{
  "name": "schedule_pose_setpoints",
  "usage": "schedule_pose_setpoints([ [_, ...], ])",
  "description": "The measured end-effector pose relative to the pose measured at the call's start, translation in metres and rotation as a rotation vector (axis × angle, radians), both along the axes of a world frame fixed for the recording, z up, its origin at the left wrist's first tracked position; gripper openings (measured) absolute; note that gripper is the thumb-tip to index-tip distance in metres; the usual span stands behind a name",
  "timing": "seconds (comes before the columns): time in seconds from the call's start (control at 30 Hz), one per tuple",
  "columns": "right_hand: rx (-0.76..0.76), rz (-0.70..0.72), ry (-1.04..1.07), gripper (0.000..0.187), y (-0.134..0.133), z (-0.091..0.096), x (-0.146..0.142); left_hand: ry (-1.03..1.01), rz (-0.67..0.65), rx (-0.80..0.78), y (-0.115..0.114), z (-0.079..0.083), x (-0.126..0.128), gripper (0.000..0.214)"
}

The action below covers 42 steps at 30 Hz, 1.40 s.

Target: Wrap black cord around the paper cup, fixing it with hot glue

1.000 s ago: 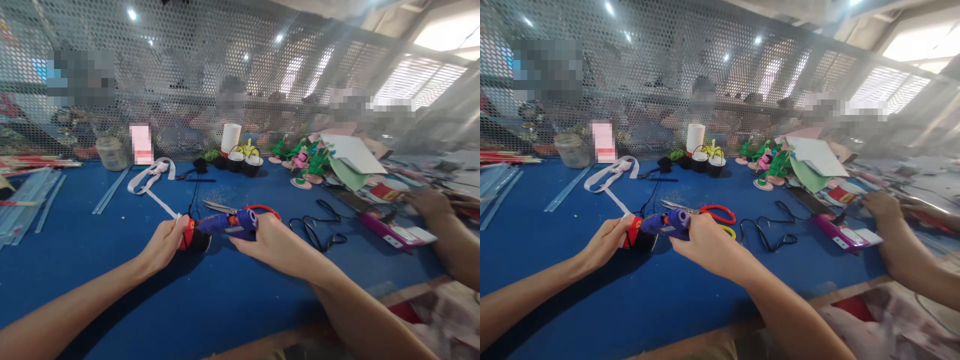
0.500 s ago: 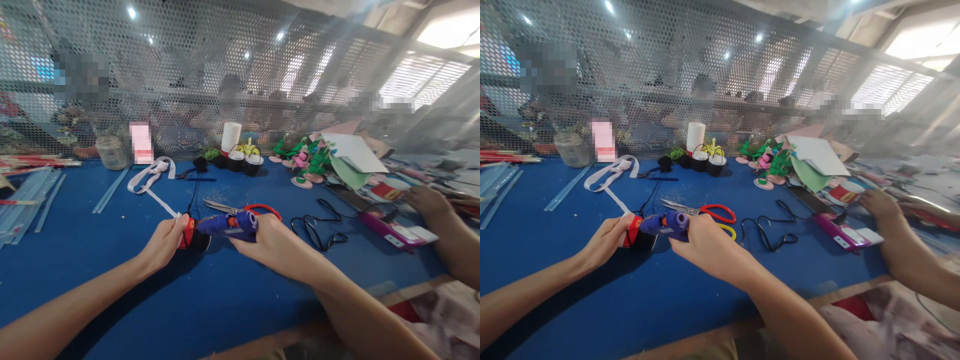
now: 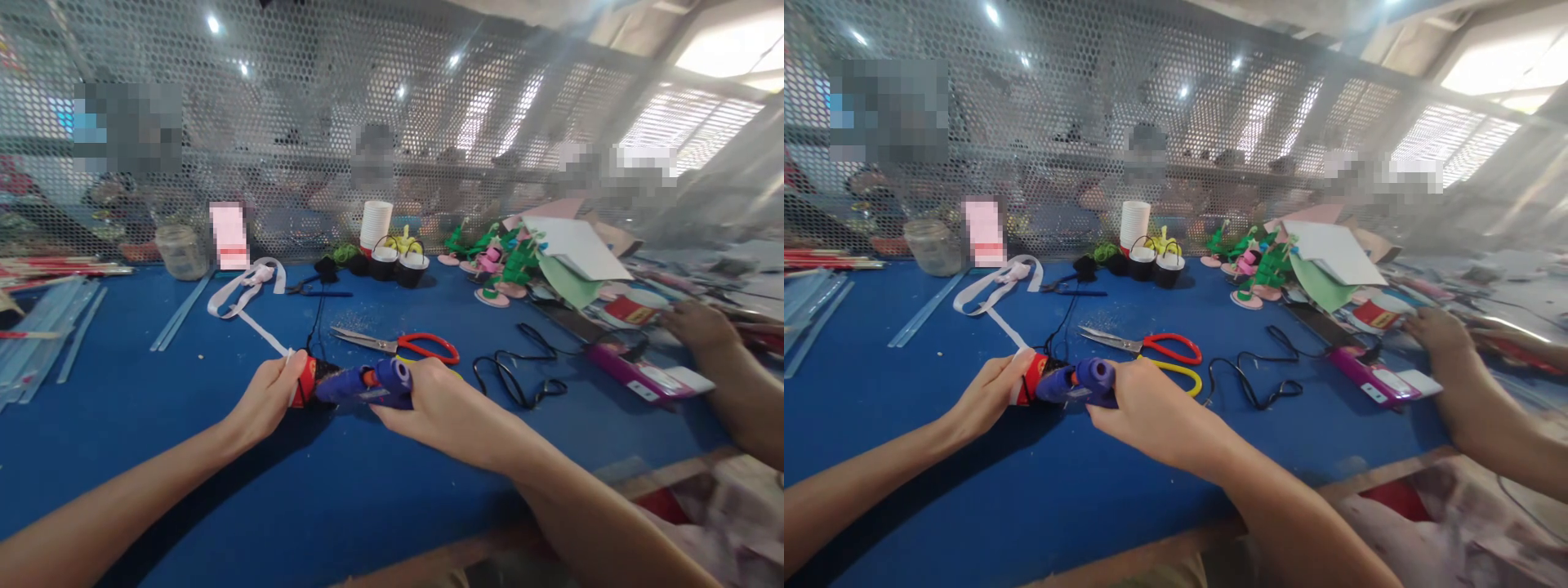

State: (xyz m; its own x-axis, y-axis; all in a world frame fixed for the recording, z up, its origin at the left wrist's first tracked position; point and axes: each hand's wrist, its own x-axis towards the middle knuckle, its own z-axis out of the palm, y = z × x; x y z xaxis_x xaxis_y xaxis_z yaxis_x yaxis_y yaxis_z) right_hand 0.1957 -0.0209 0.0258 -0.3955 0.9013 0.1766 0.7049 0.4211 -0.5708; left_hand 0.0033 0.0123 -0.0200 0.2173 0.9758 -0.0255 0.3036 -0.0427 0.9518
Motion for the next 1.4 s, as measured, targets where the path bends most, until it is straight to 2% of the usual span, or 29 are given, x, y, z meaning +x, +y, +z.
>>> schedule_pose_setpoints([
  [0.23,-0.131,-0.108,0.052,0.013,0.011,0.0,0.005,0.083,-0.003,0.076,-0.001,-0.001,-0.002,0.041],
  [0.5,-0.257,-0.212,0.035,0.018,0.017,0.004,0.002,0.123,-0.001,0.075,-0.002,-0.002,-0.002,0.04],
  [1.17,-0.222,-0.159,0.028,0.021,0.016,0.004,0.004,0.195,-0.023,0.116,-0.005,0.001,-0.001,0.04],
  [1.3,-0.239,-0.191,0.007,0.022,0.015,0.003,0.006,0.183,-0.013,0.105,-0.005,0.002,-0.001,0.04],
  [1.4,-0.22,-0.147,0.032,0.018,0.015,0.002,0.008,0.168,-0.02,0.102,-0.005,0.002,-0.001,0.039],
])
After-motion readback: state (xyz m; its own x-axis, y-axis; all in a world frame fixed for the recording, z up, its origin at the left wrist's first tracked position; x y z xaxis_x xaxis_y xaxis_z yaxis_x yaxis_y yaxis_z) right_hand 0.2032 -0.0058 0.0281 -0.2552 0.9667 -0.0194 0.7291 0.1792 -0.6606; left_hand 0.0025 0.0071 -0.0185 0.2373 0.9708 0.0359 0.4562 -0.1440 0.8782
